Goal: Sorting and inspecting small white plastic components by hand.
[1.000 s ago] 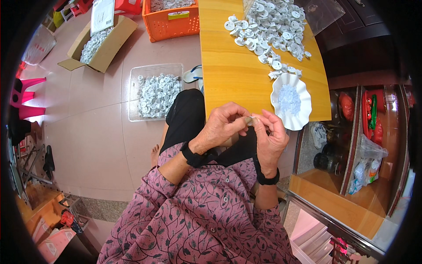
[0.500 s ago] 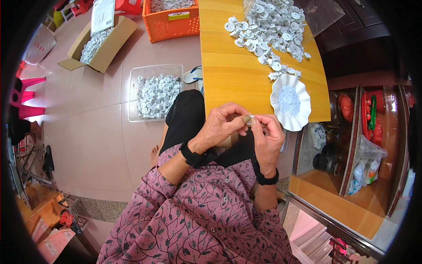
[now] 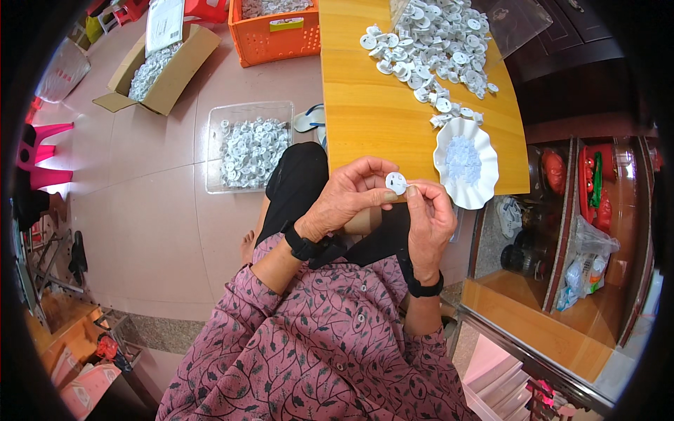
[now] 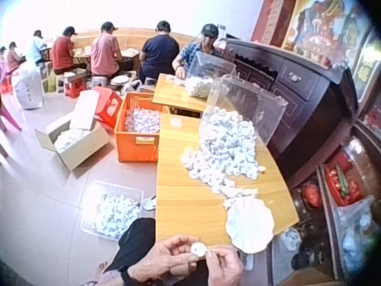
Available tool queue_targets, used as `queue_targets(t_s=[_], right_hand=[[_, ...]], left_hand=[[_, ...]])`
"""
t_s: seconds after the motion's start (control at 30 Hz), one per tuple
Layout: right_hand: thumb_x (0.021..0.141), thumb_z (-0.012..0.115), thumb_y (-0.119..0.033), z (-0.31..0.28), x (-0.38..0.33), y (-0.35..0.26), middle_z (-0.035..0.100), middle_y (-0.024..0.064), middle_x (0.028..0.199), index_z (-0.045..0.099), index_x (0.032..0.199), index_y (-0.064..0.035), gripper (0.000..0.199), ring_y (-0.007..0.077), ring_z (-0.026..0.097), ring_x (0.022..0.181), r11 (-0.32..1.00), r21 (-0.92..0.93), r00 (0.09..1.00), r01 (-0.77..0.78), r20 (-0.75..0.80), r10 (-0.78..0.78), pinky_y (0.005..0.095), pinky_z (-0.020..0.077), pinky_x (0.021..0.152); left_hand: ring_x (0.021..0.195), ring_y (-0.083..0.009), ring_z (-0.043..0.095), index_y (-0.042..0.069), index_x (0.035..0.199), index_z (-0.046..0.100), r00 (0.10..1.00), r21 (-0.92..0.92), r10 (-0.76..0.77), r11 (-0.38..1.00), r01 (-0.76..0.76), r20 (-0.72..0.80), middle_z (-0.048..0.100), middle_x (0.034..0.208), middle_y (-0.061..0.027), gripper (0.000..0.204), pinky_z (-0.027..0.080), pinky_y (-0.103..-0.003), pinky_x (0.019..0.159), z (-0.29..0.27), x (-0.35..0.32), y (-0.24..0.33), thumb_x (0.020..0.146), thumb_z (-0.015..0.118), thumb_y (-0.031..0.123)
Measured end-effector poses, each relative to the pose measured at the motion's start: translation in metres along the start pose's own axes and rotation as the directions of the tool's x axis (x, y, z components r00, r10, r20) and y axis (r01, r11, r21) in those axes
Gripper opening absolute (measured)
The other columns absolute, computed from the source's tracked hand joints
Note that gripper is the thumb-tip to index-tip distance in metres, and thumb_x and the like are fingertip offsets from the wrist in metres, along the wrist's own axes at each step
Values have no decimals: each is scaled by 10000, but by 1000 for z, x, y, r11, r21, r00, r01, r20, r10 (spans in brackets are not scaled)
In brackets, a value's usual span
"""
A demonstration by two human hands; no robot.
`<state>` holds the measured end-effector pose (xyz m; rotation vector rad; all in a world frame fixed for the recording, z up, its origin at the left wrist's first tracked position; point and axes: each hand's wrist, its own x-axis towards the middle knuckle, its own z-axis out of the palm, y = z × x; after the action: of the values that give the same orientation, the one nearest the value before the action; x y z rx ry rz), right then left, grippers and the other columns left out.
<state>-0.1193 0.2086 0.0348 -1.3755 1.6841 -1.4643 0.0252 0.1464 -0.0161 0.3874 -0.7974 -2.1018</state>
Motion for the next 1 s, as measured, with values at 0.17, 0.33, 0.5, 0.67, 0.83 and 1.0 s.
queue_targets(t_s=[0.17,0.33,0.5,0.67,0.83,1.0], right_hand=[[919,643,-22,1,0,-4,645,76,943,617,920,13,44,126,601,820,996,-72,999,52,-2,-52,254,494,740],[907,652,-22,0,-1,-4,643,91,940,622,917,18,51,144,602,795,983,-159,996,89,16,-88,264,496,710],[901,655,-13,1,-1,-5,642,93,937,618,917,22,53,144,597,773,977,-175,992,122,19,-121,263,495,682],[895,655,-2,2,-1,-5,639,94,932,617,917,23,50,143,591,750,964,-213,988,157,25,-155,262,495,662],[890,656,3,1,0,-4,636,93,925,619,923,22,53,144,587,734,958,-231,985,170,33,-167,263,494,653],[891,654,5,1,1,-7,636,100,935,619,926,22,53,158,599,741,945,-268,982,190,53,-182,271,500,656]], left_hand=[[997,-126,640,-15,1258,560,1000,-6,10,1000,-10,24,658,1104,-67,375,550,-252,799,-2,0,0,903,676,16],[974,-120,636,-17,1281,575,1000,51,-10,999,11,-15,659,1133,-69,388,543,-241,775,0,-1,2,908,673,25],[974,-118,635,-14,1293,575,1000,67,-16,998,17,-13,662,1130,-70,394,541,-235,769,0,-2,4,914,671,38],[968,-112,633,-10,1292,581,1000,81,-26,996,27,-10,664,1124,-68,386,541,-232,770,0,-2,5,922,667,55],[960,-103,628,-3,1289,590,1000,106,-24,994,25,-14,666,1113,-60,379,538,-229,769,0,-2,6,925,669,70],[944,-94,623,-3,1287,593,1000,112,-13,994,13,-3,667,1102,-54,375,531,-225,767,0,-2,5,925,668,67]])
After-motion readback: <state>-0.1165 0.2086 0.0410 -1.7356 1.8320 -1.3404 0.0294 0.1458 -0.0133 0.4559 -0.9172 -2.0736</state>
